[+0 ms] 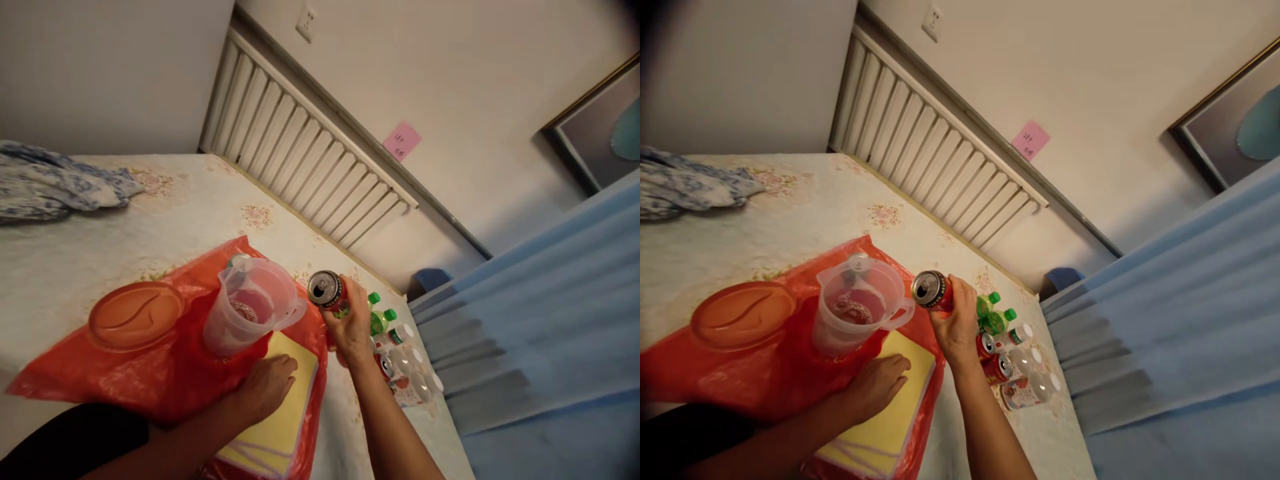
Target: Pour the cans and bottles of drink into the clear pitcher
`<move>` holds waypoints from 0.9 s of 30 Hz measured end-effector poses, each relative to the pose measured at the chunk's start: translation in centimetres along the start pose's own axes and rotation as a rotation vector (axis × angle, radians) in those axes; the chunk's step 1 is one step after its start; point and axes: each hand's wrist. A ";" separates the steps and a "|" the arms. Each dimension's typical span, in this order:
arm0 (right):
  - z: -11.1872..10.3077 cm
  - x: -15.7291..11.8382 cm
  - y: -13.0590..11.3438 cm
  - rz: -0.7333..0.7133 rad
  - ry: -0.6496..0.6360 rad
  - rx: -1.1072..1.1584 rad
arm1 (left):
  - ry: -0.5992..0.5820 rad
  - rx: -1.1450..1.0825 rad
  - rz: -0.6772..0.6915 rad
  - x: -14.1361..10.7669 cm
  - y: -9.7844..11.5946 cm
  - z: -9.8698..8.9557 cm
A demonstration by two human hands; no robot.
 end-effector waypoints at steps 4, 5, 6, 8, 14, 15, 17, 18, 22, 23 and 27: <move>0.4 1.8 -0.6 -0.192 -0.064 -0.013 | -0.005 0.013 -0.014 -0.1 0.2 -0.2; 0.4 2.2 -0.7 -0.225 -0.077 -0.021 | -0.002 0.016 -0.010 -0.1 0.2 -0.1; 0.4 2.5 -0.8 -0.253 -0.086 -0.031 | 0.003 0.017 -0.007 -0.1 0.2 -0.1; 0.3 3.1 -1.1 -0.300 -0.106 -0.055 | 0.009 0.015 -0.003 -0.1 0.2 0.0; -0.1 4.3 -1.8 -0.385 -0.125 -0.127 | 0.014 -0.009 -0.012 -0.1 0.1 0.2; -0.1 4.4 -1.9 -0.395 -0.126 -0.135 | 0.009 -0.006 -0.021 -0.1 0.1 0.2; -0.2 4.7 -1.9 -0.414 -0.128 -0.150 | 0.007 0.000 -0.028 -0.1 0.1 0.3; -0.3 4.9 -1.9 -0.425 -0.126 -0.157 | 0.013 0.002 -0.025 -0.1 0.0 0.4; -0.6 5.4 -2.0 -0.464 -0.124 -0.179 | 0.032 -0.011 -0.006 -0.2 -0.3 0.7; -0.6 5.5 -2.0 -0.471 -0.124 -0.183 | 0.034 -0.015 -0.004 -0.3 -0.3 0.7; -0.8 5.9 -2.3 -0.500 -0.112 -0.191 | 0.042 -0.031 -0.014 -0.3 -0.2 0.6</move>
Point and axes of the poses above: each hand's wrist, its own x-axis towards the middle knuckle, its own z-axis out of the palm, y = z × x, and after that the axes turned 1 degree about -y, right-handed
